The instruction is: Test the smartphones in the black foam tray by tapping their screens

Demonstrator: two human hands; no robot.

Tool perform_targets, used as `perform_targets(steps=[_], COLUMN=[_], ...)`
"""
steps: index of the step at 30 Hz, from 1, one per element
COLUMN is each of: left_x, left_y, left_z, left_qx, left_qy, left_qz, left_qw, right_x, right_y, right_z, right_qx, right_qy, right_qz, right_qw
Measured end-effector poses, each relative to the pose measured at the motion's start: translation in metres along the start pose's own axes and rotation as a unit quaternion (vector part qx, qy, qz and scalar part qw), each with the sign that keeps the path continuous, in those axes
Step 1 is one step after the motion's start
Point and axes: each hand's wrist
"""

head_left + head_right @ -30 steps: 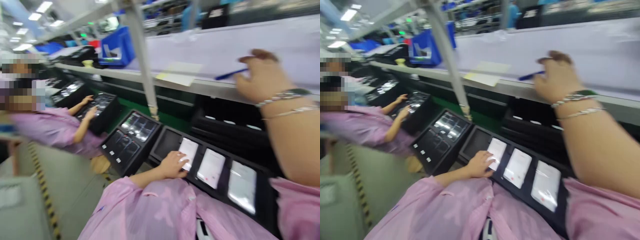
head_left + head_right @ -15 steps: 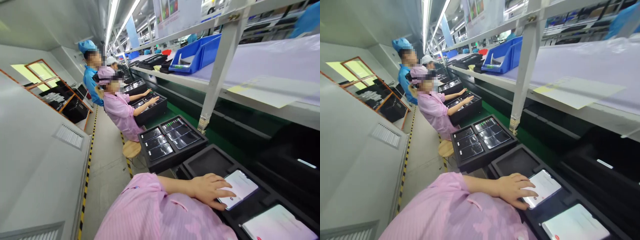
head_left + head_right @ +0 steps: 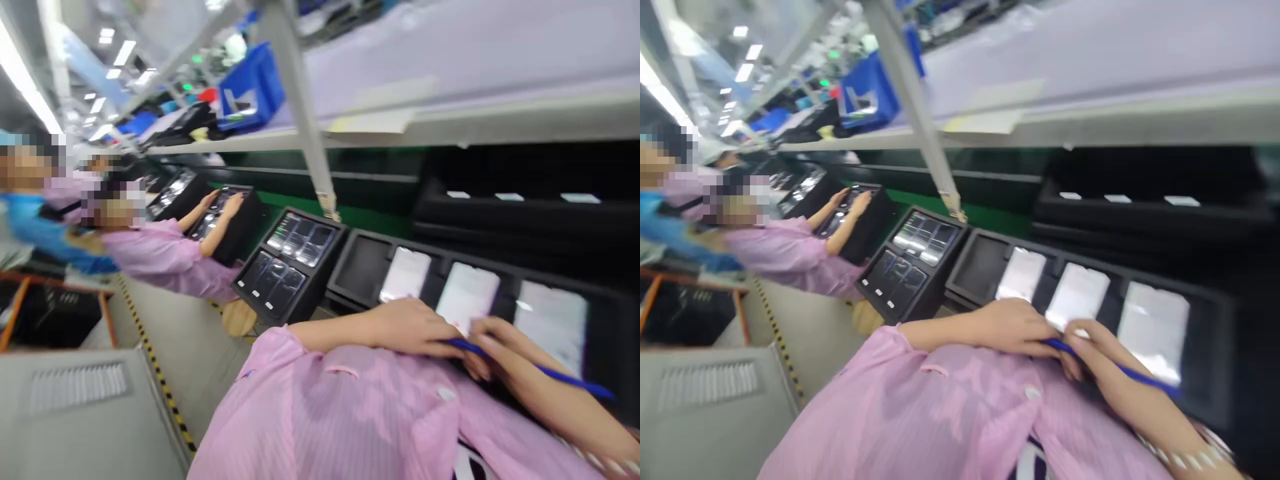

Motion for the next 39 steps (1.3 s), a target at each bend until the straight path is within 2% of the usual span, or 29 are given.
perform_targets(steps=[2,4,5,6,8,10,11,13,16,20,26,28,31,34,37,39], left_x=[-0.003,0.001,0.007,0.016,0.042,0.070,0.083,0.103,0.118,0.123,0.123,0.122,0.120,0.118,0.116,0.114], left_y=[0.005,0.012,0.017,0.023,0.034,0.039,0.038,0.027,-0.001,-0.029,-0.032,-0.031,-0.032,-0.033,-0.034,-0.035], left_z=[0.003,0.001,-0.003,-0.009,-0.023,-0.037,-0.043,-0.051,-0.053,-0.051,-0.053,-0.054,-0.054,-0.053,-0.052,-0.053], left_qx=[0.031,0.021,0.009,-0.012,-0.071,-0.150,-0.184,-0.236,-0.260,-0.231,-0.204,-0.204,-0.206,-0.202,-0.193,-0.187], left_qy=[-0.055,-0.080,-0.085,-0.071,0.030,0.166,0.217,0.262,0.267,0.268,0.256,0.258,0.262,0.263,0.266,0.266], left_qz=[0.030,0.034,0.024,0.013,0.016,0.038,0.045,0.055,0.060,0.074,0.088,0.089,0.088,0.089,0.099,0.102], left_qw=[0.998,0.996,0.996,0.997,0.997,0.974,0.957,0.934,0.926,0.932,0.941,0.940,0.939,0.939,0.939,0.940], right_x=[0.002,0.002,0.000,-0.005,-0.020,-0.042,-0.054,-0.080,-0.111,-0.125,-0.123,-0.122,-0.115,-0.103,-0.092,-0.088], right_y=[-0.002,0.006,0.014,0.025,0.047,0.067,0.074,0.080,0.078,0.072,0.077,0.081,0.079,0.056,0.022,0.003], right_z=[-0.011,-0.017,-0.020,-0.022,-0.029,-0.035,-0.036,-0.035,-0.026,-0.015,-0.013,-0.015,-0.018,-0.011,0.004,0.014], right_qx=[-0.004,0.001,-0.028,-0.083,-0.242,-0.371,-0.409,-0.443,-0.448,-0.442,-0.421,-0.423,-0.459,-0.447,-0.357,-0.315], right_qy=[-0.077,-0.096,-0.098,-0.091,-0.062,-0.050,-0.059,-0.098,-0.151,-0.163,-0.158,-0.159,-0.153,-0.133,-0.117,-0.107], right_qz=[0.050,0.126,0.168,0.205,0.215,0.160,0.125,0.066,0.012,-0.027,-0.112,-0.110,-0.061,-0.009,-0.013,-0.041], right_qw=[0.996,0.987,0.980,0.971,0.944,0.913,0.902,0.889,0.881,0.881,0.886,0.885,0.873,0.885,0.927,0.942])
Point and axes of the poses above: each hand's wrist, its own z-axis towards the middle knuckle, its own y-axis out of the back of the hand, x = y × z, and after that the axes turned 12 degrees about -x, right-handed
